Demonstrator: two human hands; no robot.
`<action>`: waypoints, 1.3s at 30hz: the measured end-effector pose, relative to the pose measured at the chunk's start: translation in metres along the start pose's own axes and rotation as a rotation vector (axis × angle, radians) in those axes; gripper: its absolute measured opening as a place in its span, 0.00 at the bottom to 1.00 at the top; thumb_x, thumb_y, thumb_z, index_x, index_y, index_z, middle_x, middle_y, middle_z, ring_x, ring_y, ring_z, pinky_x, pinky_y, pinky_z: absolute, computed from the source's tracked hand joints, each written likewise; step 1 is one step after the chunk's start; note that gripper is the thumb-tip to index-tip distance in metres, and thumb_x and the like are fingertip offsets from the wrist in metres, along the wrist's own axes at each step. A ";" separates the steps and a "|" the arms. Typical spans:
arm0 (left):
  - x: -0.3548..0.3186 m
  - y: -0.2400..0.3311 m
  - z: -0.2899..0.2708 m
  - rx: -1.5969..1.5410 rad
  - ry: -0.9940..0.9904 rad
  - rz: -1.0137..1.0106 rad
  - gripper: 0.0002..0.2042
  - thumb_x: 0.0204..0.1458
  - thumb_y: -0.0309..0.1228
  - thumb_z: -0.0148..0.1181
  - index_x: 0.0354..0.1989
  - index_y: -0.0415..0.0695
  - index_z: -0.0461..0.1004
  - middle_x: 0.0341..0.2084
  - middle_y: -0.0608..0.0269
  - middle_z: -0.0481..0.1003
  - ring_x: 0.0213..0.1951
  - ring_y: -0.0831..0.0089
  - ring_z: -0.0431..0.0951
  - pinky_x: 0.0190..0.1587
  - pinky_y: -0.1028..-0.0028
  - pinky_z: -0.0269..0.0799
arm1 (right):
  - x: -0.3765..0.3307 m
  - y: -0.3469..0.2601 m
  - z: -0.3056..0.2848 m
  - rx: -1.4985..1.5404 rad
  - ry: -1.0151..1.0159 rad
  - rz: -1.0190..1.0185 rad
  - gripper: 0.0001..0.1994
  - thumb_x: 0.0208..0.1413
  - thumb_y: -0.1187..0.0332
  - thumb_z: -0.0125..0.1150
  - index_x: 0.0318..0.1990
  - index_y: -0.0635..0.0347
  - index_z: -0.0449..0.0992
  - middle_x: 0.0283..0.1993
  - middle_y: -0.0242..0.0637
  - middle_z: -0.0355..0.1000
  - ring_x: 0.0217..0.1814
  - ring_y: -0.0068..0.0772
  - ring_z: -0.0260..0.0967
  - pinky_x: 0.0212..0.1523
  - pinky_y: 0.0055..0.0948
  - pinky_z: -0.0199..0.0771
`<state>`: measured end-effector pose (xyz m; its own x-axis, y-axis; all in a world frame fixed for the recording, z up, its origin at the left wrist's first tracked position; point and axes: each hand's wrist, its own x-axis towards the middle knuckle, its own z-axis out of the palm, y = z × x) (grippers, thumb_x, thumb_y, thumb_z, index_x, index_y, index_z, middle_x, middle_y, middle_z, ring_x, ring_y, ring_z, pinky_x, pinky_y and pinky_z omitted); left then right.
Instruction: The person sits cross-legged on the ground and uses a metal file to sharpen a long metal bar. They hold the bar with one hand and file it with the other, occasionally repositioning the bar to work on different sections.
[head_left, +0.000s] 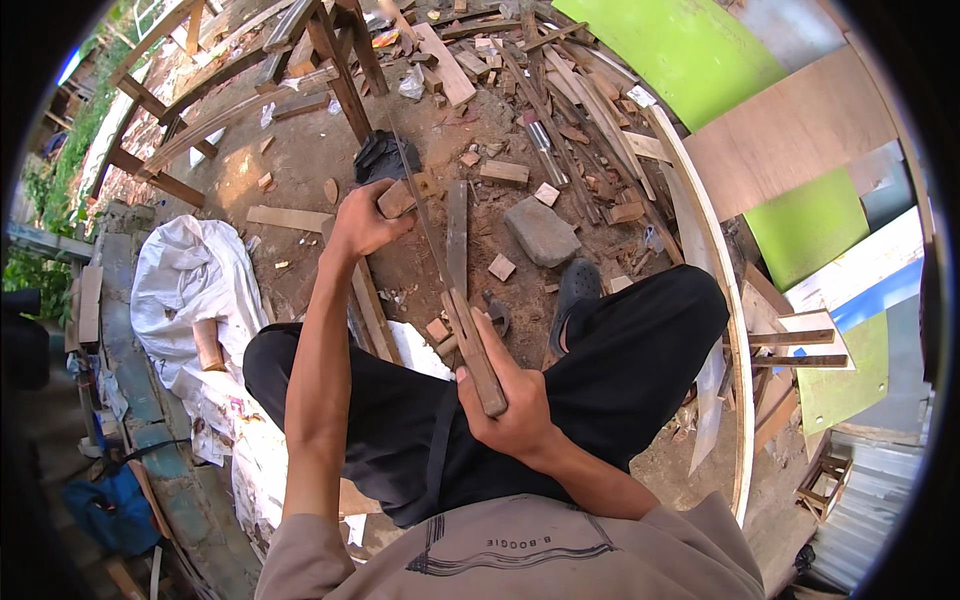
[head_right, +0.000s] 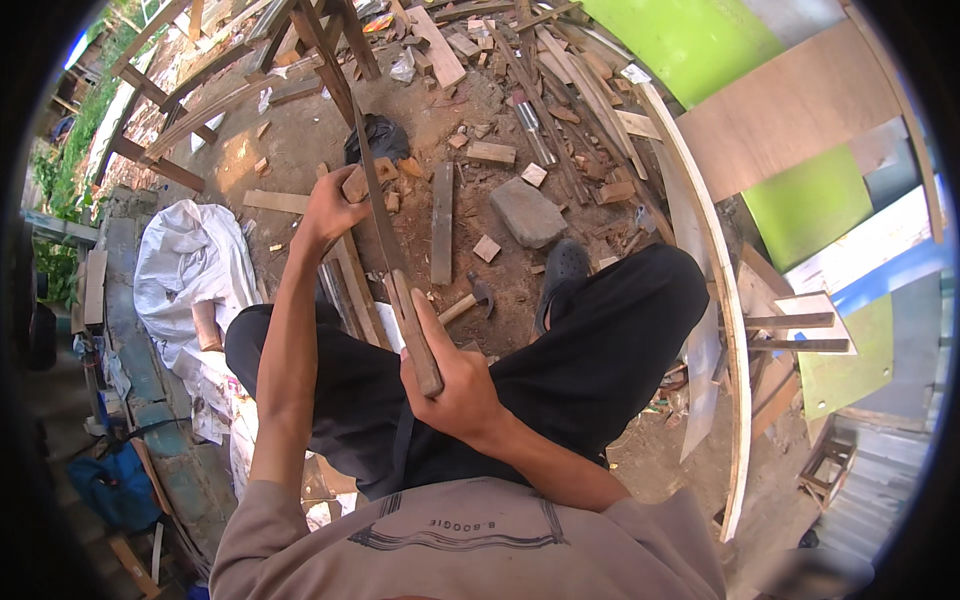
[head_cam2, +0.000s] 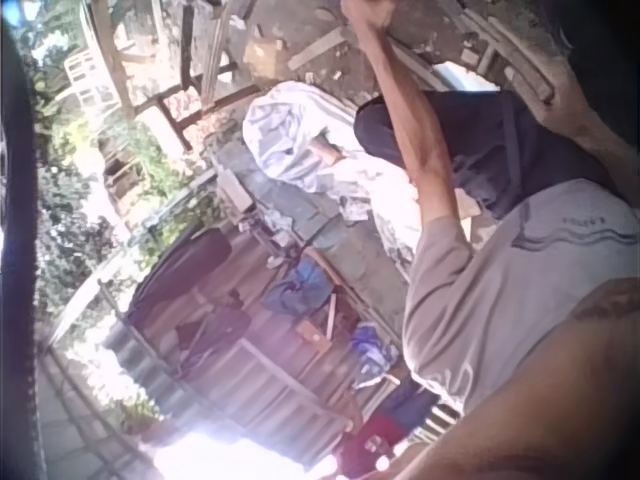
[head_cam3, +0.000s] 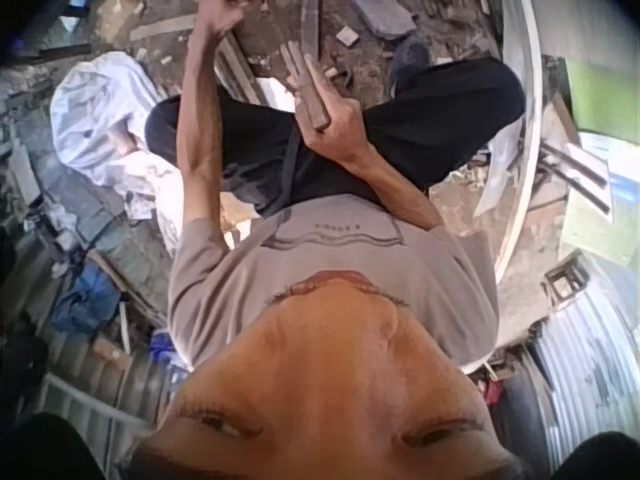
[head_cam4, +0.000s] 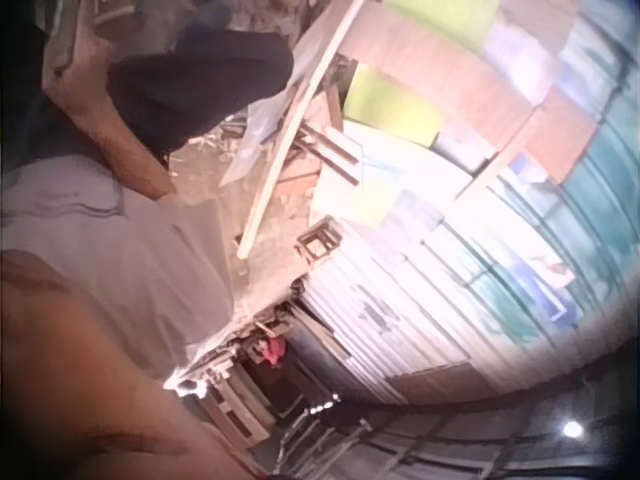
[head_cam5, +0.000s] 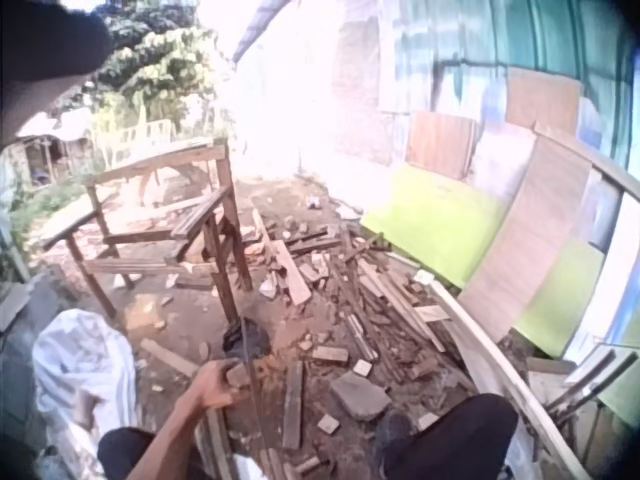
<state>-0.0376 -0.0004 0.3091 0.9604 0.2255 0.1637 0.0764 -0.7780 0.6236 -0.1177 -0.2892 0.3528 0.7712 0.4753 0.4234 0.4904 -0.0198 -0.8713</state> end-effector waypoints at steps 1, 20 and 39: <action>-0.001 -0.004 0.002 0.004 0.024 0.014 0.30 0.37 0.43 0.69 0.48 0.36 0.79 0.37 0.42 0.81 0.42 0.48 0.82 0.46 0.59 0.75 | 0.001 0.002 0.002 0.002 -0.012 0.018 0.34 0.55 0.76 0.60 0.70 0.75 0.57 0.40 0.60 0.78 0.31 0.53 0.80 0.32 0.38 0.78; 0.006 0.011 -0.004 -0.009 -0.008 -0.030 0.25 0.40 0.42 0.68 0.45 0.39 0.78 0.36 0.46 0.81 0.39 0.53 0.82 0.45 0.61 0.75 | -0.011 -0.013 -0.027 -0.138 -0.070 0.022 0.34 0.52 0.78 0.62 0.68 0.76 0.60 0.45 0.59 0.79 0.29 0.47 0.81 0.32 0.34 0.80; 0.008 -0.010 0.015 0.033 0.084 -0.015 0.36 0.35 0.44 0.76 0.53 0.36 0.73 0.44 0.43 0.77 0.47 0.50 0.76 0.53 0.59 0.71 | -0.026 -0.010 -0.023 -0.121 -0.035 0.037 0.31 0.53 0.78 0.64 0.65 0.79 0.63 0.43 0.61 0.79 0.31 0.45 0.82 0.30 0.31 0.79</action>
<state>-0.0266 0.0006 0.2922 0.9332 0.2845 0.2194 0.1004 -0.7929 0.6011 -0.1336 -0.3213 0.3561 0.7763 0.5023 0.3809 0.5090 -0.1428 -0.8489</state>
